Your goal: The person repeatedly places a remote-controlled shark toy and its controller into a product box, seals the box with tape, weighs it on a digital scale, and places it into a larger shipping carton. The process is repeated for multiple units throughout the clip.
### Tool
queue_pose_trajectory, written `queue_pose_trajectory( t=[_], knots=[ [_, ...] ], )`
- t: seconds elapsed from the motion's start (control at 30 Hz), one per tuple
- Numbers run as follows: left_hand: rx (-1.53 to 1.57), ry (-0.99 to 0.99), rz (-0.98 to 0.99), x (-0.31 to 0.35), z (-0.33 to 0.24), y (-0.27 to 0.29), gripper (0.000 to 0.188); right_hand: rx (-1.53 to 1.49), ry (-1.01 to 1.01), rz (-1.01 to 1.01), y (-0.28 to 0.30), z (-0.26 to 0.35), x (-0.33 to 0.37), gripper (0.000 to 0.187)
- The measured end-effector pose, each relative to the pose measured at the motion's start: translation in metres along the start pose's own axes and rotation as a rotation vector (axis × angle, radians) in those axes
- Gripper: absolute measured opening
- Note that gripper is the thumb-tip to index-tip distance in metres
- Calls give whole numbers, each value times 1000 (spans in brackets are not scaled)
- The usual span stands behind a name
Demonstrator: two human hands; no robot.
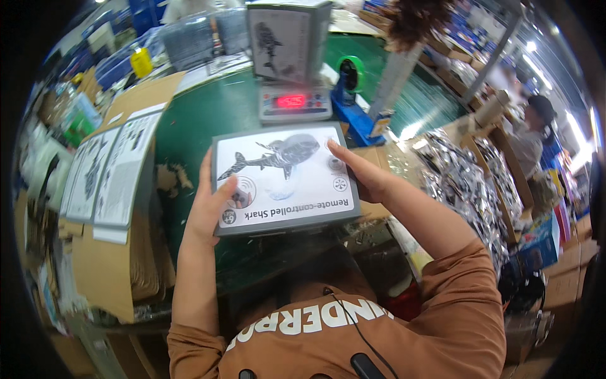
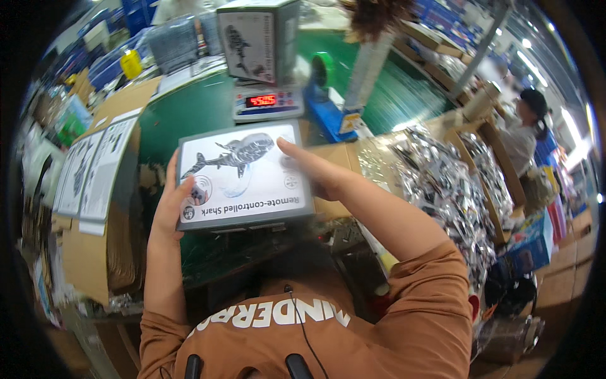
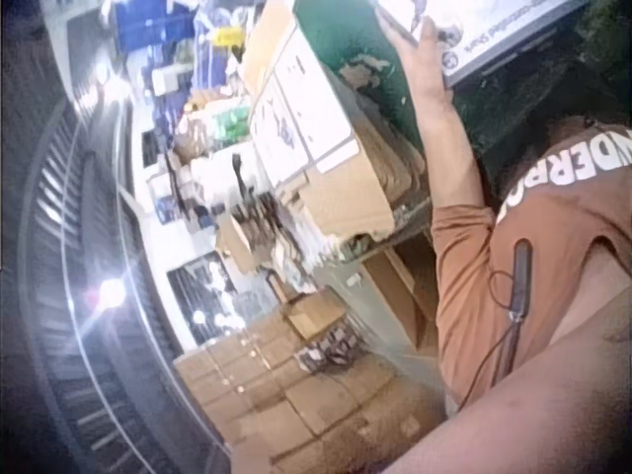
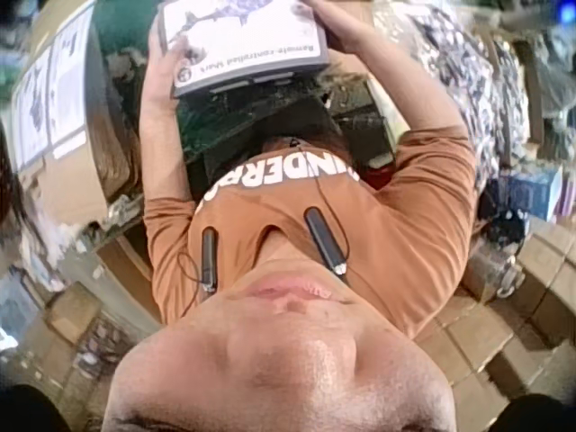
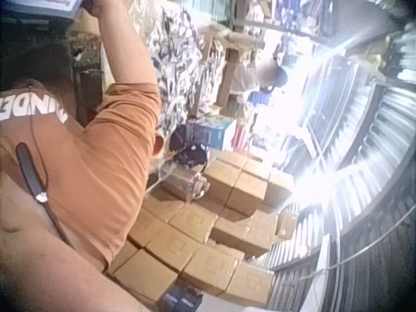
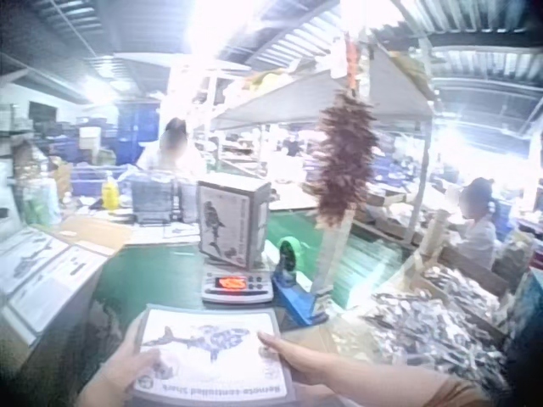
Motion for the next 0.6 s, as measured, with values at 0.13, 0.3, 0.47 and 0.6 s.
queue_pose_trajectory(
  t=[0.13, 0.3, 0.47, 0.6],
  knots=[
    [60, -27, -274, 54, 0, 31, 66, 801, 612, 72, -46, 128, 41, 71],
    [-1031, -141, 120, 81, -26, -7, 26, 1307, 722, 214, -117, 167, 87, 81],
    [-438, -965, -239, 104, -125, -2, 29, 1837, 1025, 18, -168, 148, 115, 83],
    [-139, -798, -376, 76, -109, 20, 47, 1737, 1641, -547, -163, 137, 146, 59]
  ],
)
Point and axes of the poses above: each hand's wrist, its own x-axis away from the middle knuckle, its own y-axis out of the back of the hand, z = x × y, the point moved 10 cm from there along -x, towards the middle knuckle, and after that the axes turned 9 degrees about x, right-handed, at the moved point
